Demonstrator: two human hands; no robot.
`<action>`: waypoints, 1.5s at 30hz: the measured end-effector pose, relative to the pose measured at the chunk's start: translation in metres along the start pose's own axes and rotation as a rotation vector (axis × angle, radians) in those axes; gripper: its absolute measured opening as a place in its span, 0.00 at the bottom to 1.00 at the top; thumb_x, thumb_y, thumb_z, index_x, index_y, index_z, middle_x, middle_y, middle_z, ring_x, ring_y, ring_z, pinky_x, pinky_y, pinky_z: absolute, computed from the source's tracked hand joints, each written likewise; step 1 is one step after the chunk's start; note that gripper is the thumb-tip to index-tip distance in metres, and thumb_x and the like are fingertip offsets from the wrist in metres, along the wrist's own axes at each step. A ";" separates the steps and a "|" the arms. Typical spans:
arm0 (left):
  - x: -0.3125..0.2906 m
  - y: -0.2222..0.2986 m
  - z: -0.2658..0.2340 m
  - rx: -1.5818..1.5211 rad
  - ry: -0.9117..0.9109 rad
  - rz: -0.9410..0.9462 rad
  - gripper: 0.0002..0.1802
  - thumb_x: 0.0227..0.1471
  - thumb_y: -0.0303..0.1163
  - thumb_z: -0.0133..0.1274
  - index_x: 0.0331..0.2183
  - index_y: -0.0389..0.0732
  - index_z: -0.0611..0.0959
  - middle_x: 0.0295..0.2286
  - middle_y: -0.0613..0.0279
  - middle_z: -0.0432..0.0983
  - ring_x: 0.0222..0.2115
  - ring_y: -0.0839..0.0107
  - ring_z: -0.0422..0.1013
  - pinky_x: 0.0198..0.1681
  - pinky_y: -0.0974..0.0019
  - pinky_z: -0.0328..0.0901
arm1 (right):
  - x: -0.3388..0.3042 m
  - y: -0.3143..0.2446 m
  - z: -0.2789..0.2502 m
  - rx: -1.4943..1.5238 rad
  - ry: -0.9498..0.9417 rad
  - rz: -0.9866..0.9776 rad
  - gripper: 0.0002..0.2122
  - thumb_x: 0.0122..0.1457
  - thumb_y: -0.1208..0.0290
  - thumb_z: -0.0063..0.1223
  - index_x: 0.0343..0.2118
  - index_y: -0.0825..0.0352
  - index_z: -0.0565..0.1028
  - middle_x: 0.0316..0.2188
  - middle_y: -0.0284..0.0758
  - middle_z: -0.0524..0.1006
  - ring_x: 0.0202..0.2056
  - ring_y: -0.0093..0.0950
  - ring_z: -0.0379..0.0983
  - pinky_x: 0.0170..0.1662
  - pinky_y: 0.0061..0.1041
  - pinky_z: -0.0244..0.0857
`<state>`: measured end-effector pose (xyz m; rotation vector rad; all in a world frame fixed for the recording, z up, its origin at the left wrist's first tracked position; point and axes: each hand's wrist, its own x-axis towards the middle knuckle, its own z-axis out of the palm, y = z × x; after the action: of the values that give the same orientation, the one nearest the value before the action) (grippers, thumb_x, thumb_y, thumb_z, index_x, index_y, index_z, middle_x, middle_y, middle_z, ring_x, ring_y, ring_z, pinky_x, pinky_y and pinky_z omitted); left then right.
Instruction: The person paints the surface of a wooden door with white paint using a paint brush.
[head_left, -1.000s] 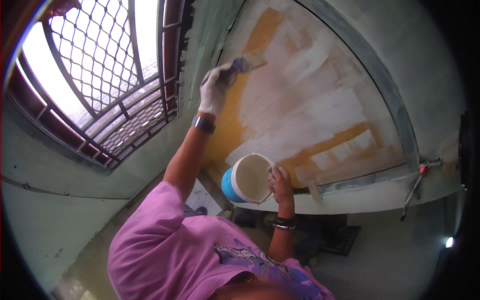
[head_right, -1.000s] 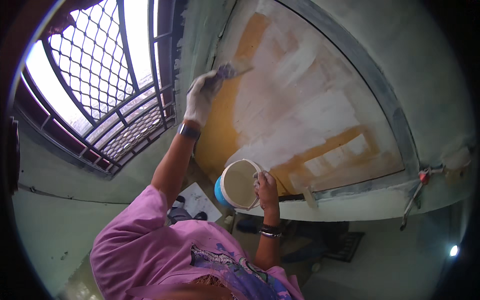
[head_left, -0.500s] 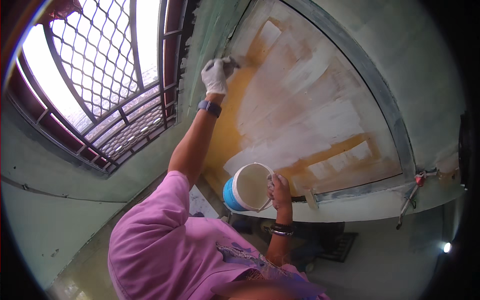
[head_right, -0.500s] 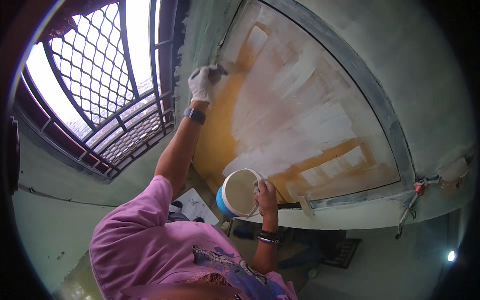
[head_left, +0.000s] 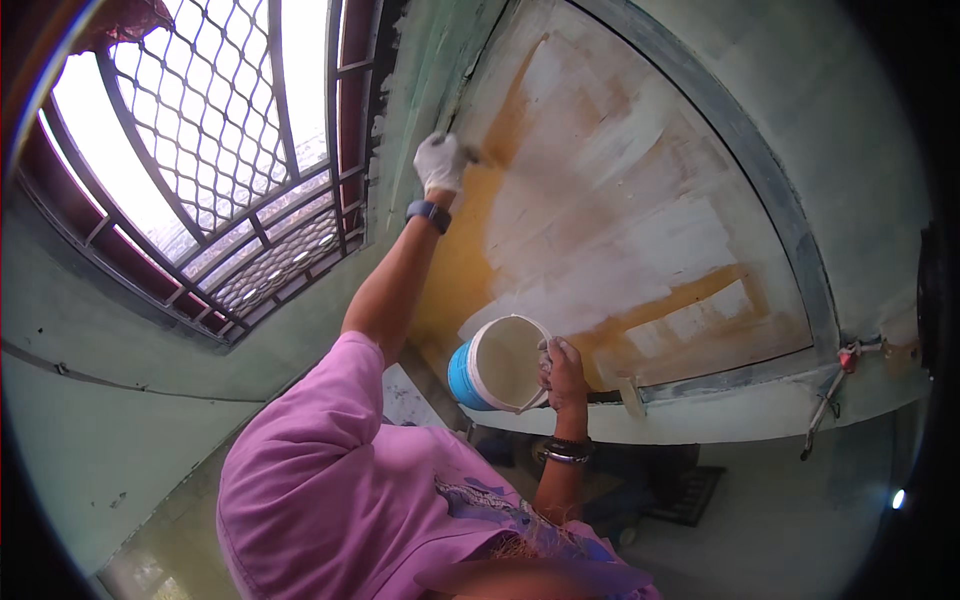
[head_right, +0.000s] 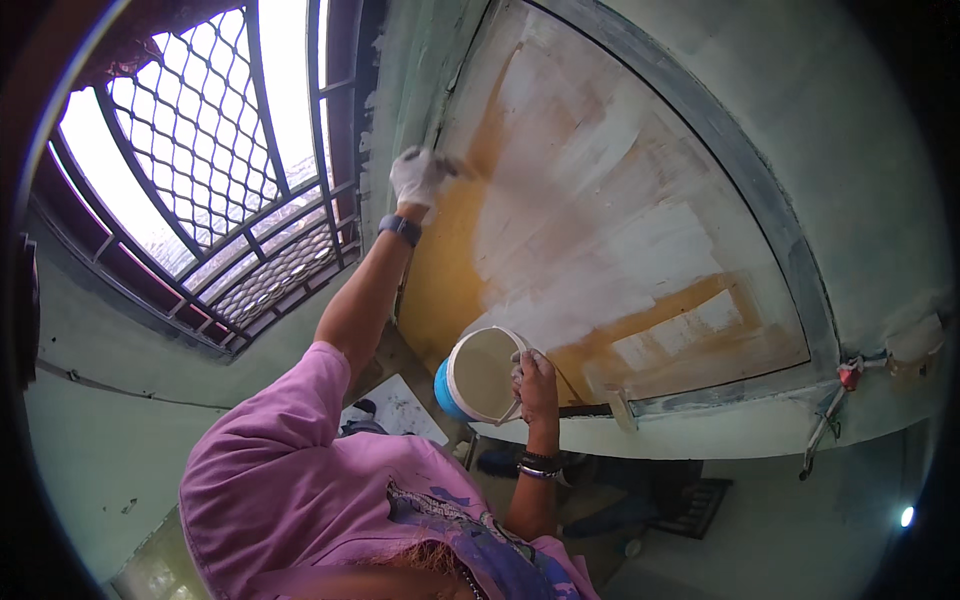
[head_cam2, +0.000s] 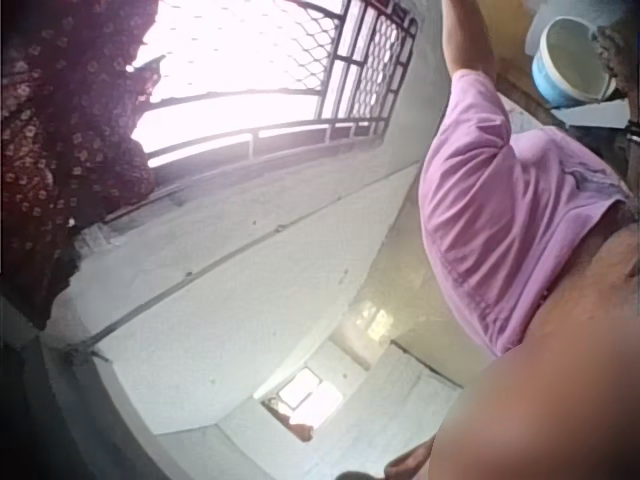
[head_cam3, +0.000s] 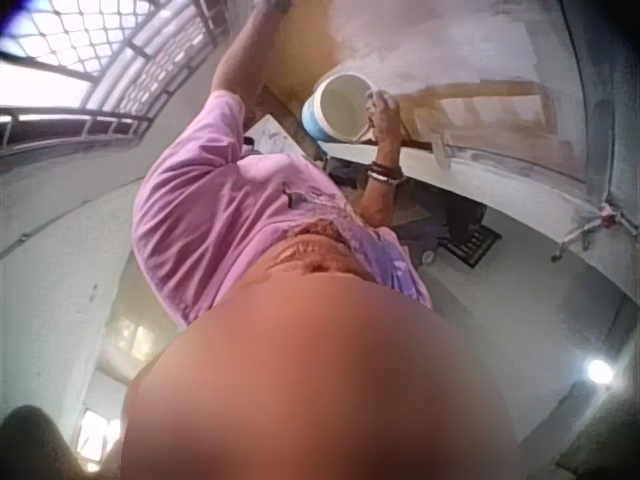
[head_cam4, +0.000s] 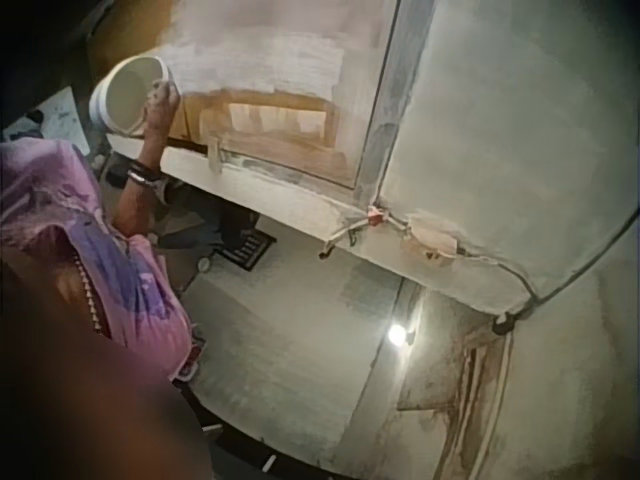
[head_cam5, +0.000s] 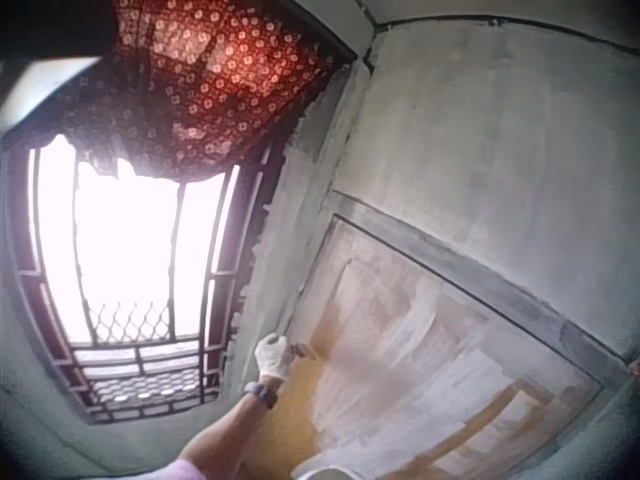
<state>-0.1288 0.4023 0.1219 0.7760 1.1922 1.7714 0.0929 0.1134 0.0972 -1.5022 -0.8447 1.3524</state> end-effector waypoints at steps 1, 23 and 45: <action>0.002 0.020 0.008 0.019 -0.014 0.052 0.11 0.41 0.29 0.45 0.18 0.34 0.79 0.15 0.60 0.75 0.18 0.73 0.71 0.21 0.73 0.64 | 0.001 0.002 -0.001 -0.010 0.010 -0.007 0.09 0.58 0.65 0.39 0.28 0.66 0.65 0.11 0.24 0.57 0.09 0.13 0.49 0.11 0.13 0.42; 0.053 0.184 0.079 0.579 0.029 0.995 0.08 0.40 0.33 0.48 0.19 0.40 0.79 0.21 0.54 0.75 0.19 0.66 0.71 0.24 0.68 0.64 | 0.001 0.001 -0.009 0.091 0.126 -0.012 0.09 0.58 0.64 0.39 0.27 0.64 0.66 0.11 0.23 0.57 0.09 0.12 0.49 0.11 0.13 0.42; 0.044 0.126 0.065 -0.403 -0.316 0.446 0.04 0.41 0.25 0.52 0.24 0.33 0.79 0.22 0.60 0.76 0.21 0.73 0.71 0.27 0.72 0.65 | -0.002 -0.010 0.018 -0.032 0.169 0.013 0.12 0.59 0.63 0.37 0.27 0.66 0.67 0.12 0.23 0.58 0.10 0.13 0.51 0.12 0.14 0.45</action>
<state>-0.1321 0.4436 0.2639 1.0800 0.4493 2.0578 0.0759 0.1182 0.1072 -1.6238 -0.7533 1.2065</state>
